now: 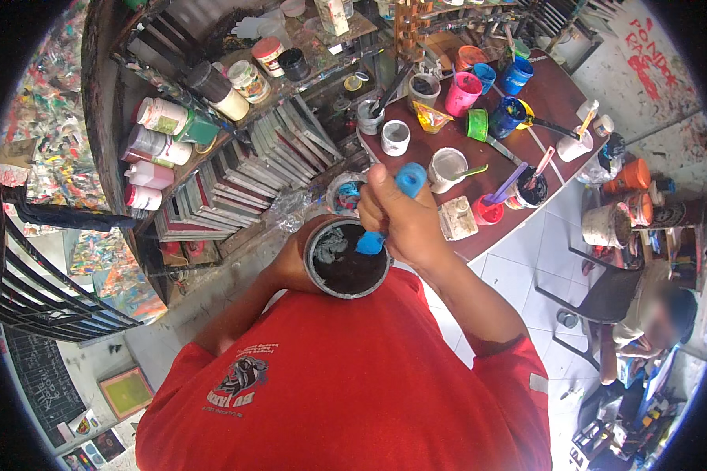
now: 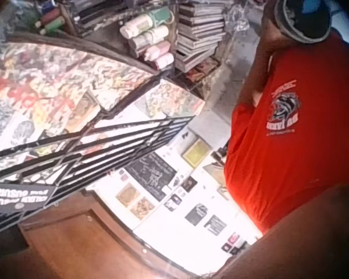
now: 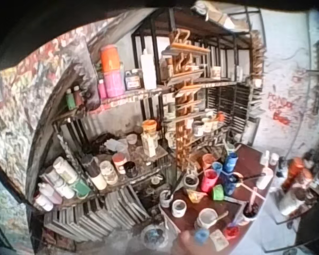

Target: The person mixes a dark substance in a plastic container using a blue spatula. They retrieve a white bottle from a shelf and add its contents to the mixture, then continue stirring. The person moves around a cluttered workshop filled with paint supplies and screen printing frames.

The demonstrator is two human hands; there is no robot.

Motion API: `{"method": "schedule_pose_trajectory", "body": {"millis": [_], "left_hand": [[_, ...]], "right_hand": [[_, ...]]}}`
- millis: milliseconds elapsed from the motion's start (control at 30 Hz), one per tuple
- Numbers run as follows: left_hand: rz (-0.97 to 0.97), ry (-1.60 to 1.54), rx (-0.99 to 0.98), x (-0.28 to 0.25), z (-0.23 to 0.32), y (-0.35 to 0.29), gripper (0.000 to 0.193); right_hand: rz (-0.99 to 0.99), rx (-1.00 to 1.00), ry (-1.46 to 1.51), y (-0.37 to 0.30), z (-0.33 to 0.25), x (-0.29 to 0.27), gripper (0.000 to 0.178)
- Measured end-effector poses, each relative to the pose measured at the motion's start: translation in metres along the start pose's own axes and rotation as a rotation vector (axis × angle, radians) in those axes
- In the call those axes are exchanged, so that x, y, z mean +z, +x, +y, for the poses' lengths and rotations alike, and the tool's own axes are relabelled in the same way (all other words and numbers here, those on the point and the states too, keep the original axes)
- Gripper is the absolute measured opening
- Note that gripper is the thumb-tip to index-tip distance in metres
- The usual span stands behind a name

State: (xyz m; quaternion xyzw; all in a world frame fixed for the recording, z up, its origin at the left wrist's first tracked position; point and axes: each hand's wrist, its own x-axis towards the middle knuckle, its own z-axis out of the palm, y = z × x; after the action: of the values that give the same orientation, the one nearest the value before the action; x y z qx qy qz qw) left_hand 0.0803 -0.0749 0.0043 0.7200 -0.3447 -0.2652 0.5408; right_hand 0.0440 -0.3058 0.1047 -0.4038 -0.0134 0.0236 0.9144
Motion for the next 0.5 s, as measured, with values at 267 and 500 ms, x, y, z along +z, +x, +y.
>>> {"method": "schedule_pose_trajectory", "body": {"millis": [267, 500], "left_hand": [[0.035, -0.169, -0.026, 0.002, -0.009, -0.001, 0.123], [0.098, -0.103, 0.126, 0.004, -0.005, -0.003, 0.11]], "right_hand": [[0.208, -0.161, 0.194, -0.019, 0.003, 0.0, 0.048], [0.228, -0.356, 0.234, -0.021, 0.013, 0.01, 0.052]]}}
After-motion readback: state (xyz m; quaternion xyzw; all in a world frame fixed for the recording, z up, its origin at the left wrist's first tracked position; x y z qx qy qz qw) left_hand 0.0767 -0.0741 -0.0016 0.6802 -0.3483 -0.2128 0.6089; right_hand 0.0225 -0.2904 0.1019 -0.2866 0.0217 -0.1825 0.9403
